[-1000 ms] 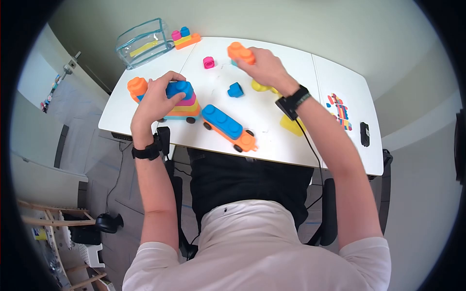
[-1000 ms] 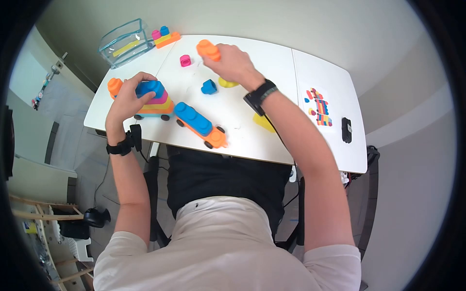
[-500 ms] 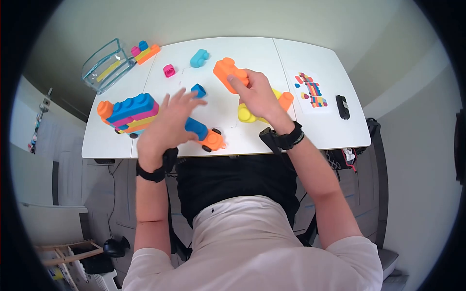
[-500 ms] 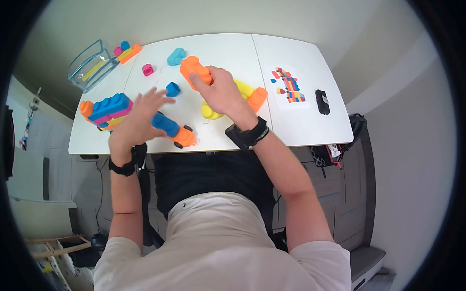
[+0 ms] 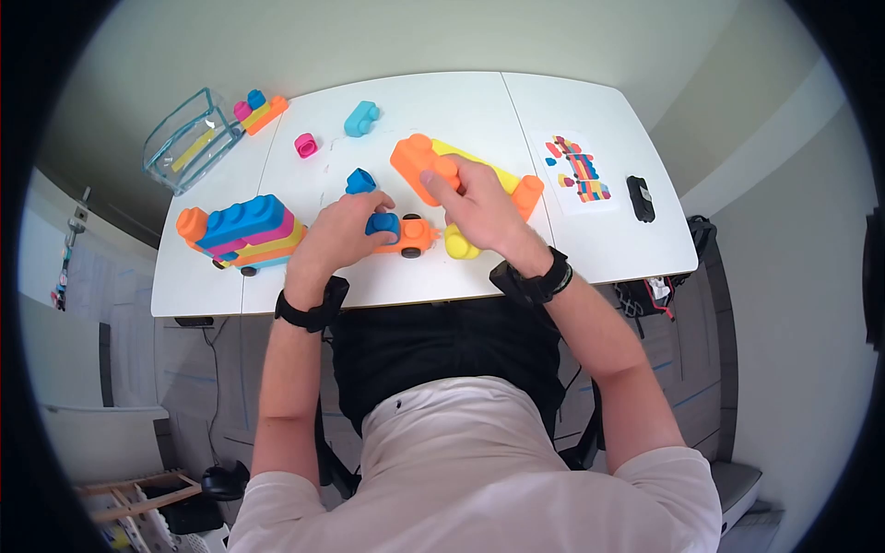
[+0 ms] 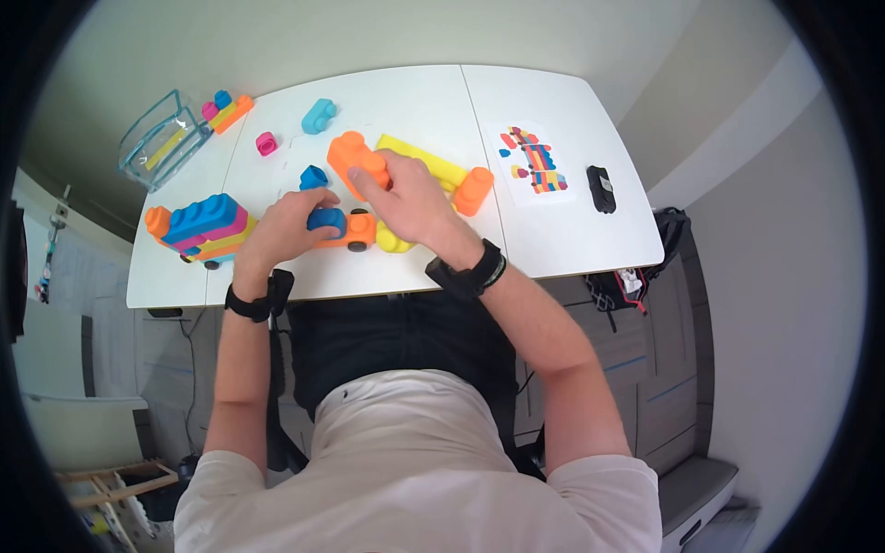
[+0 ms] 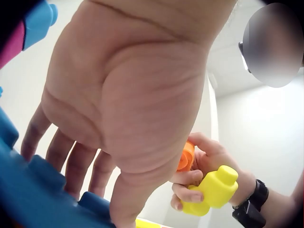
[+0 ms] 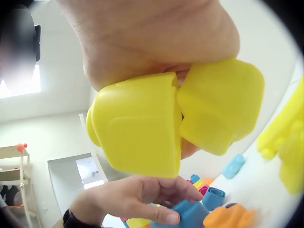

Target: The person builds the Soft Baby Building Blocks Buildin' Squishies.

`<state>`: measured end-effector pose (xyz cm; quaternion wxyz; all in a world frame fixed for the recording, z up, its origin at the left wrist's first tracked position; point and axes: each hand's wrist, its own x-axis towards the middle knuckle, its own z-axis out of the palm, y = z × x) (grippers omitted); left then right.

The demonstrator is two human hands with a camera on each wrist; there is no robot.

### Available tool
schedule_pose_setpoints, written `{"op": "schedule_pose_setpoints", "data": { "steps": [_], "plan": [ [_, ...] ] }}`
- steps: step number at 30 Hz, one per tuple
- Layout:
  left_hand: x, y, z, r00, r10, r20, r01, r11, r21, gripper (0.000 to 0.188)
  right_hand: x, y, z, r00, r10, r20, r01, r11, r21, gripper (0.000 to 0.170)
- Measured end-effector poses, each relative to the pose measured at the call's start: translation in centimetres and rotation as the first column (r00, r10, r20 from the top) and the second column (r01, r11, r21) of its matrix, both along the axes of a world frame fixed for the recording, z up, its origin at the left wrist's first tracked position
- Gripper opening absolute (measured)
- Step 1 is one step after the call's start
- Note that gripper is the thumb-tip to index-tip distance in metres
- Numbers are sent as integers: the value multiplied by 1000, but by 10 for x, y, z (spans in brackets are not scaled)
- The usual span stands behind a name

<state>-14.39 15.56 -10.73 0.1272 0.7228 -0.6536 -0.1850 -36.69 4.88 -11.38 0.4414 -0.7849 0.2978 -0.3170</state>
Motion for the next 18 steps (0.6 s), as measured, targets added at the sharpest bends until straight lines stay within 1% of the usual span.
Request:
{"op": "schedule_pose_setpoints", "data": {
  "steps": [1, 2, 3, 4, 5, 6, 8, 9, 10, 11, 12, 14, 15, 17, 18],
  "plan": [
    [4, 2, -3, 998, -48, -35, 44, 994, -104, 52, -1, 3, -2, 999, 40, -35, -42, 998, -53, 43],
    [3, 4, 1, 993, -100, -65, 85, 975, -206, 61, -2, 9, -5, 999, 40, -36, -42, 998, -51, 43],
    [0, 7, 6, 993, -100, -68, 84, 975, -204, 61, -3, 15, -8, 996, 86, -30, -88, 992, -92, 43],
    [0, 11, 15, 986, -82, -144, 48, 972, -228, 72, -3, 19, -10, 990, 135, -26, -137, 981, -139, 44],
    [-4, 15, 27, 974, -65, -218, 9, 968, -250, 83, -2, 22, -13, 989, 134, -65, -143, 978, -153, 47],
    [-6, 21, 35, 974, -61, -217, 5, 968, -251, 83, -3, 25, -11, 988, 138, -65, -147, 977, -154, 47],
    [-11, 30, 42, 971, -83, -222, 4, 943, -334, 96, -2, 31, -2, 985, 148, -93, -154, 986, -67, 51],
    [-11, 30, 42, 972, -78, -222, 0, 943, -332, 96, -1, 32, -2, 984, 152, -92, -159, 985, -65, 51],
    [-11, 30, 41, 966, -202, -161, 114, 893, -436, 92, 0, 33, -2, 981, 172, -90, -179, 980, -82, 51],
    [-12, 29, 41, 944, -319, -87, 228, 818, -528, 87, 1, 34, -3, 978, 188, -90, -197, 975, -100, 51],
    [-14, 29, 41, 943, -320, -87, 229, 818, -528, 87, 1, 35, -2, 978, 187, -89, -195, 976, -99, 51],
    [-16, 28, 45, 910, -401, -102, 312, 828, -467, 76, 2, 36, -2, 978, 203, -55, -209, 971, -119, 52],
    [-15, 28, 47, 911, -400, -102, 311, 828, -467, 76, 1, 35, -2, 977, 205, -55, -210, 970, -120, 52],
    [-8, 29, 53, 921, -338, -192, 256, 899, -354, 65, 1, 29, -5, 971, 239, -19, -239, 971, 0, 53],
    [-4, 30, 52, 925, -329, -190, 247, 901, -356, 65, 2, 26, -8, 968, 250, -17, -250, 968, -3, 53]
  ]
}}
